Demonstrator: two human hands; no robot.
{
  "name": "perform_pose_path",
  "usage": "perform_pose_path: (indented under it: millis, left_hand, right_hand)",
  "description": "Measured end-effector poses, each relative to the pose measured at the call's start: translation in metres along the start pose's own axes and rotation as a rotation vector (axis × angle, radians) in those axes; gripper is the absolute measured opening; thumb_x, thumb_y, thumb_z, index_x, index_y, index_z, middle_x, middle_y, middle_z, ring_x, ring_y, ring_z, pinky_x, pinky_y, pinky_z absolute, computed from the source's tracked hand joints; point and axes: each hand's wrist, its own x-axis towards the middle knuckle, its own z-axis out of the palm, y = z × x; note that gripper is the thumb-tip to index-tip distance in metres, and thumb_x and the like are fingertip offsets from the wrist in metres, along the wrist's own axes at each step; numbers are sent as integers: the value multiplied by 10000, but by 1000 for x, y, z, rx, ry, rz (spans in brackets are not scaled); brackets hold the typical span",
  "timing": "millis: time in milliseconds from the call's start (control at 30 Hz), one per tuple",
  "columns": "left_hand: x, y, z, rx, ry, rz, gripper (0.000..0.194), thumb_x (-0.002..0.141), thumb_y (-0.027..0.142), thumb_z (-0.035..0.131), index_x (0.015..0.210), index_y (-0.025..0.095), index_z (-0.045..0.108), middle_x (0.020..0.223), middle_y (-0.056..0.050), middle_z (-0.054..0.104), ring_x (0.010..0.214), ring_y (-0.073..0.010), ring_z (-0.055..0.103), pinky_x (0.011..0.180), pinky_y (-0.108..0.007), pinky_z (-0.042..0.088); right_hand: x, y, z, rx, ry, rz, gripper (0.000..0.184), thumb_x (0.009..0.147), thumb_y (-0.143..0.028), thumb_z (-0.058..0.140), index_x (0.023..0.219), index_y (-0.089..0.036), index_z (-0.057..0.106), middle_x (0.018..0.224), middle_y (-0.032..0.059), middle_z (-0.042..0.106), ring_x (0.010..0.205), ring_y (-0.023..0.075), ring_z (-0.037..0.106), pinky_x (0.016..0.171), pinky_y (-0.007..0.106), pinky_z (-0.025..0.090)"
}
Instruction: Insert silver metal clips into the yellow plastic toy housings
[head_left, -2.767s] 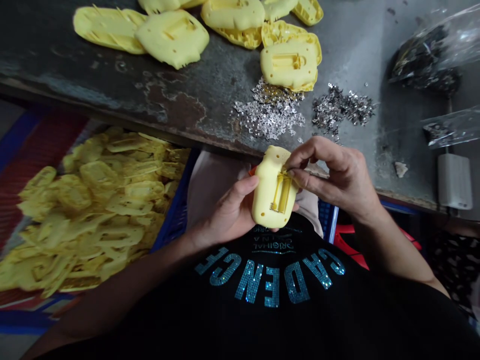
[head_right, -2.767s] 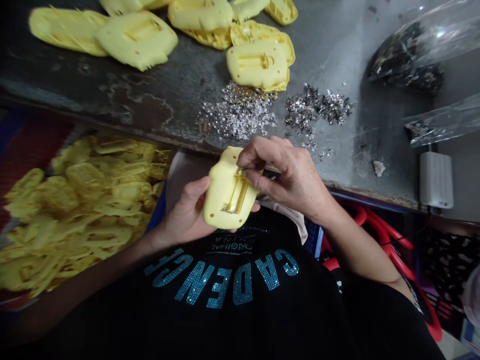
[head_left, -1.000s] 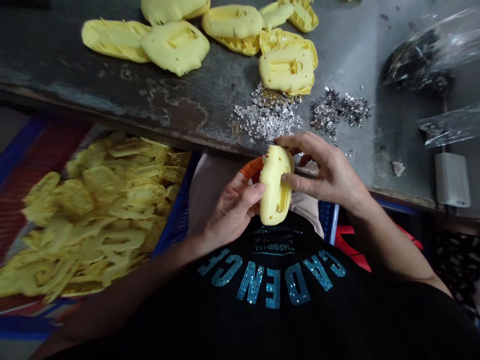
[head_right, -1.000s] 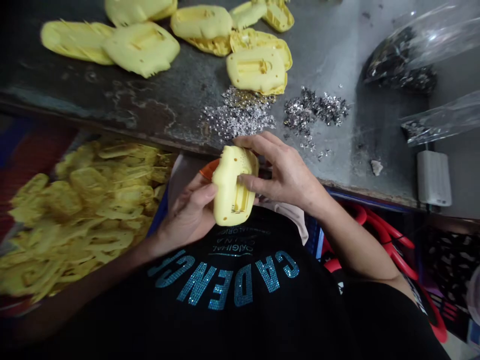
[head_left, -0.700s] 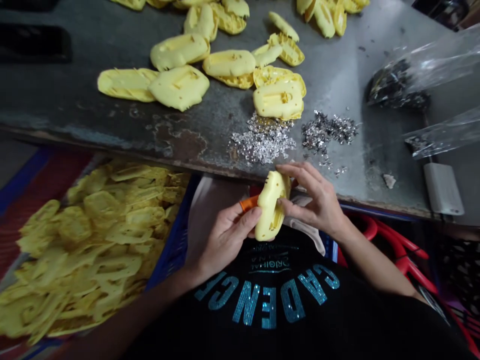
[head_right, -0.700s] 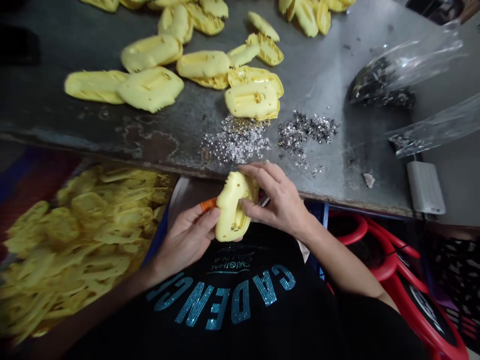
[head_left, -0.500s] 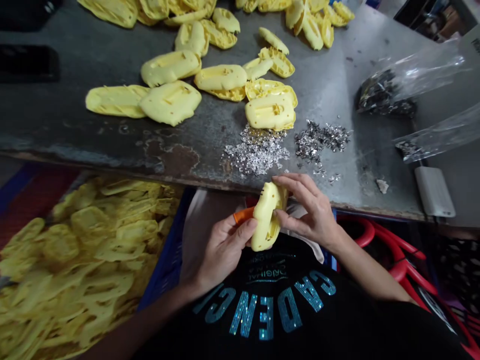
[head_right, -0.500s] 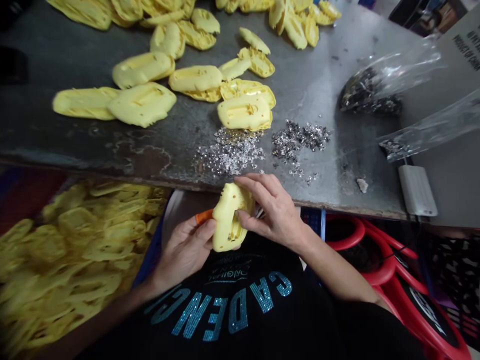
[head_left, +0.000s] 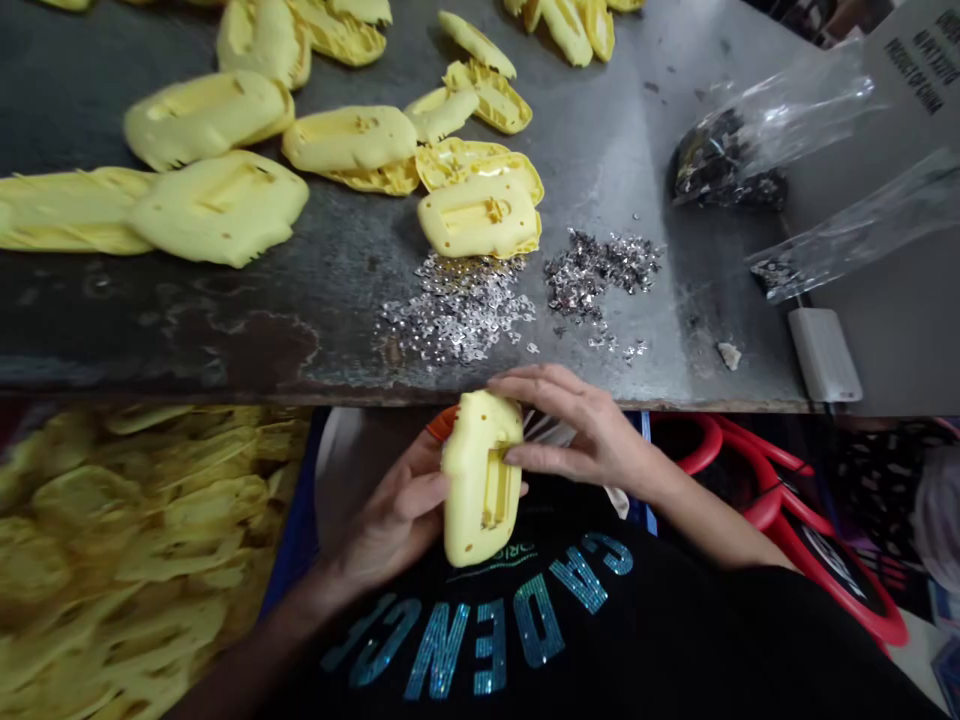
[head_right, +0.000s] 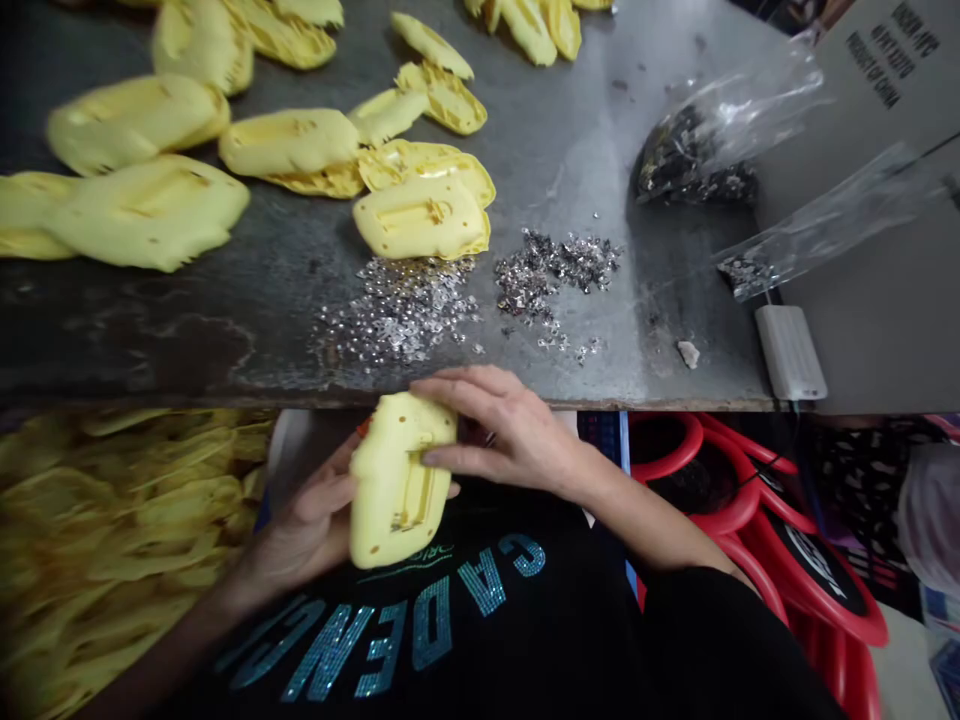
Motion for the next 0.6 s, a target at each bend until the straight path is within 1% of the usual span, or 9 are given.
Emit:
perform_pose_path:
  millis: [67, 100, 133, 167, 233, 333, 433, 533, 600]
  left_hand:
    - [1, 0, 0, -7, 51, 46, 536, 908, 401, 867, 1424, 340, 734, 1394, -64, 814, 1196, -328, 815, 1050, -458, 664]
    - [1, 0, 1, -5, 82, 74, 576, 906, 421, 860, 1455, 330, 715, 1446, -79, 792, 1265, -353, 786, 1062, -477, 658]
    - [2, 1, 2, 1, 114, 93, 609, 909, 434, 849, 1486, 317, 693, 1471, -94, 779, 1315, -367, 759, 1062, -482, 658]
    - [2, 1, 4, 6, 139, 104, 637, 913, 447, 838, 1511, 299, 676, 1465, -109, 781, 1336, -373, 746, 1049, -479, 664]
    - [3, 1, 8, 10, 177, 113, 670, 913, 471, 826, 1531, 269, 663, 1415, -128, 805, 1330, -375, 746, 1034, -483, 670]
    - [4, 1, 12, 23, 218, 108, 714, 887, 489, 850, 1536, 252, 666, 1418, -141, 802, 1293, -379, 760, 1090, -534, 640]
    - [2, 1, 14, 40, 233, 113, 754, 855, 490, 882, 1543, 277, 660, 1453, -134, 786, 1259, -387, 774, 1117, -566, 615]
    - [-1, 1, 15, 61, 221, 138, 690, 900, 468, 845, 1537, 279, 661, 1418, -130, 803, 1205, -360, 796, 1086, -523, 631]
    - [-3, 2, 15, 65, 229, 144, 650, 915, 458, 830, 1516, 265, 673, 1395, -134, 812, 1140, -328, 816, 1047, -478, 650]
  right_hand:
    - [-3, 17, -16, -206, 112, 67, 340, 1079, -409, 719, 1367, -229, 717, 1364, 107, 765, 1282, 253, 700, 1089, 429, 557]
    - [-3, 26, -24, -358, 180, 119, 219, 1095, -350, 690, 1277, -248, 758, 1293, 84, 785, 1226, 259, 696, 1058, 446, 528]
    - [-3, 36, -31, -496, 217, 167, 155, 1098, -312, 676, 1195, -262, 786, 1209, 65, 797, 1162, 265, 684, 1022, 456, 495]
    - [-1, 44, -36, -601, 211, 203, 147, 1100, -293, 663, 1152, -276, 800, 1151, 54, 798, 1122, 269, 665, 995, 458, 463]
    - [4, 55, -39, -732, 135, 235, 160, 1103, -312, 655, 1146, -296, 808, 1112, 49, 793, 1099, 280, 624, 968, 457, 411]
    - [15, 59, -31, -815, 30, 233, 189, 1118, -361, 627, 1158, -286, 796, 1105, 60, 782, 1112, 293, 589, 963, 452, 371]
    - [19, 55, -21, -845, -8, 208, 218, 1137, -353, 587, 1074, -260, 774, 1020, 52, 767, 1067, 286, 584, 945, 441, 356]
    - [8, 54, -18, -825, 3, 131, 235, 1156, -322, 544, 1046, -264, 744, 989, 38, 778, 1026, 270, 593, 933, 433, 359]
    - [-5, 54, -21, -784, 27, 85, 203, 1158, -298, 542, 1084, -279, 730, 1056, 23, 817, 1021, 261, 606, 930, 435, 364]
